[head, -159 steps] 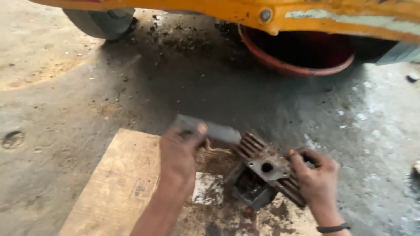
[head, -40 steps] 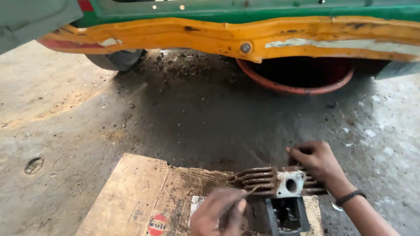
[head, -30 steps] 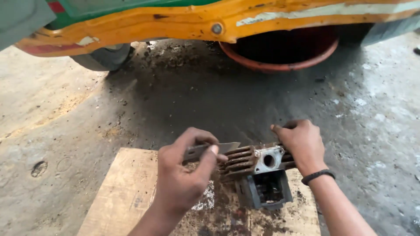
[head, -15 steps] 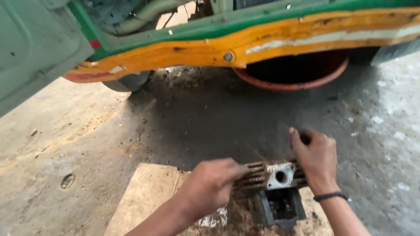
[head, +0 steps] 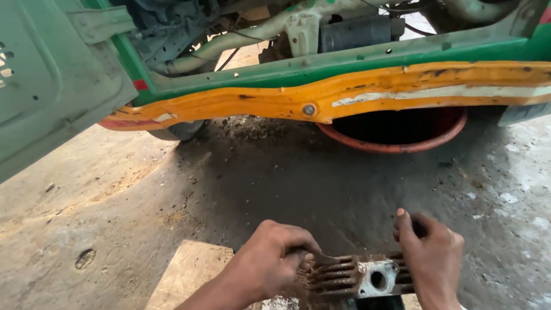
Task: Scraping and cleaning the surface of a small engine cylinder component with a metal tool.
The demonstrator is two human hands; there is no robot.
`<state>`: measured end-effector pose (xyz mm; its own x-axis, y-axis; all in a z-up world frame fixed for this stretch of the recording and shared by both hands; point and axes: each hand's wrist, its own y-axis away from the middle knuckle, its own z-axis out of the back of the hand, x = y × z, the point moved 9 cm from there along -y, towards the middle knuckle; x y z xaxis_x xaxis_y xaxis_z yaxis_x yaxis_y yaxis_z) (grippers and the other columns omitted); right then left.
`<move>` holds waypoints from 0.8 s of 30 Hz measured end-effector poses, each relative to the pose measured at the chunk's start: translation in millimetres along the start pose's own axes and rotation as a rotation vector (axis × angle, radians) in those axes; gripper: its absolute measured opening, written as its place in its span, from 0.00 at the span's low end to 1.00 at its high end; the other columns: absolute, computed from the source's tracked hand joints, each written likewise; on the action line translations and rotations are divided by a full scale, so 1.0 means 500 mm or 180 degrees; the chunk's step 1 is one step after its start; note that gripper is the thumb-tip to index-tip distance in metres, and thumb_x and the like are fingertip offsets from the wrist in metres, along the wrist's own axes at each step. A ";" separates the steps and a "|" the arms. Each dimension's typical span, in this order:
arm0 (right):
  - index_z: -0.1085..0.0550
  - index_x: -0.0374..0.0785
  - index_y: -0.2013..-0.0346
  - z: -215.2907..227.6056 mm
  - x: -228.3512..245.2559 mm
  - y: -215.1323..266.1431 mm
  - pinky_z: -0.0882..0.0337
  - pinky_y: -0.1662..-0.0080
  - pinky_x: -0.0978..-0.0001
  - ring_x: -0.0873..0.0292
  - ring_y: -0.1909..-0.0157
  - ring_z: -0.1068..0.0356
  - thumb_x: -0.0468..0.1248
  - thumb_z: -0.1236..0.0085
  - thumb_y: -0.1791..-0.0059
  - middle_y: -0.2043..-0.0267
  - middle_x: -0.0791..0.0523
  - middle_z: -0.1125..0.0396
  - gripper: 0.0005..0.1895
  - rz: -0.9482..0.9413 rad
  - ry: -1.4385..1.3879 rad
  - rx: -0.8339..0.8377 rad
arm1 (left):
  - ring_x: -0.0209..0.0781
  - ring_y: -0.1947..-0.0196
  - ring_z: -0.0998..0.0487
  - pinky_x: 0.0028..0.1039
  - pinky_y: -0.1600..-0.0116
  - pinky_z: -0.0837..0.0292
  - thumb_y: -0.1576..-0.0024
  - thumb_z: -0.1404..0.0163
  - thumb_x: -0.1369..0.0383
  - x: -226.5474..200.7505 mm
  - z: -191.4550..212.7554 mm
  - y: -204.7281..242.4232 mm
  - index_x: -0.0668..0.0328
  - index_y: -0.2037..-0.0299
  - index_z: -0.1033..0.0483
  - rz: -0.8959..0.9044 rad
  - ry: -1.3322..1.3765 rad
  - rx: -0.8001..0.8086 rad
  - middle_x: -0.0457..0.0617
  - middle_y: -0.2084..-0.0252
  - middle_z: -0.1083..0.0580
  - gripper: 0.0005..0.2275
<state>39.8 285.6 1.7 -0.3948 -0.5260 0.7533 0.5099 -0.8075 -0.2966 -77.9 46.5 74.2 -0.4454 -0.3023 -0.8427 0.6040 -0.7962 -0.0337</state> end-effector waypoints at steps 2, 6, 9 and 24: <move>0.19 0.32 0.68 -0.004 -0.013 0.004 0.27 0.62 0.60 0.52 0.72 0.23 0.48 0.42 0.48 0.76 0.50 0.26 0.20 -0.0101 0.0076 0.0004 | 0.45 0.71 0.19 0.31 0.63 0.26 0.48 0.50 0.80 0.014 -0.026 -0.002 0.65 0.62 0.17 0.0260 -0.0303 0.0484 0.55 0.68 0.19 0.09; 0.19 0.34 0.68 -0.013 -0.022 0.005 0.27 0.61 0.61 0.52 0.71 0.22 0.48 0.42 0.48 0.76 0.51 0.25 0.19 -0.0135 0.0119 -0.0127 | 0.50 0.66 0.20 0.33 0.59 0.25 0.51 0.47 0.79 -0.032 -0.036 -0.031 0.67 0.64 0.18 -0.0516 -0.0431 0.0518 0.60 0.67 0.20 0.07; 0.18 0.35 0.67 0.008 -0.026 0.009 0.27 0.61 0.60 0.50 0.70 0.23 0.49 0.42 0.47 0.74 0.50 0.26 0.19 -0.0039 0.0271 -0.0224 | 0.56 0.70 0.19 0.39 0.61 0.25 0.49 0.50 0.77 -0.002 -0.086 -0.035 0.61 0.62 0.18 0.0548 -0.0712 0.1103 0.61 0.69 0.21 0.09; 0.18 0.36 0.59 0.021 -0.041 0.056 0.27 0.53 0.48 0.38 0.60 0.24 0.51 0.44 0.41 0.65 0.43 0.26 0.21 -0.0307 0.0645 -0.0961 | 0.62 0.62 0.19 0.49 0.56 0.23 0.53 0.46 0.74 -0.002 -0.119 0.004 0.62 0.69 0.18 -0.0084 -0.2537 0.1036 0.61 0.65 0.21 0.05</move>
<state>70.3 276.8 -15.8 -0.5886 -0.4615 0.6637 0.2267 -0.8823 -0.4124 -36.8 76.3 42.9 -0.8613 -0.4622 -0.2110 0.4217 -0.8819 0.2106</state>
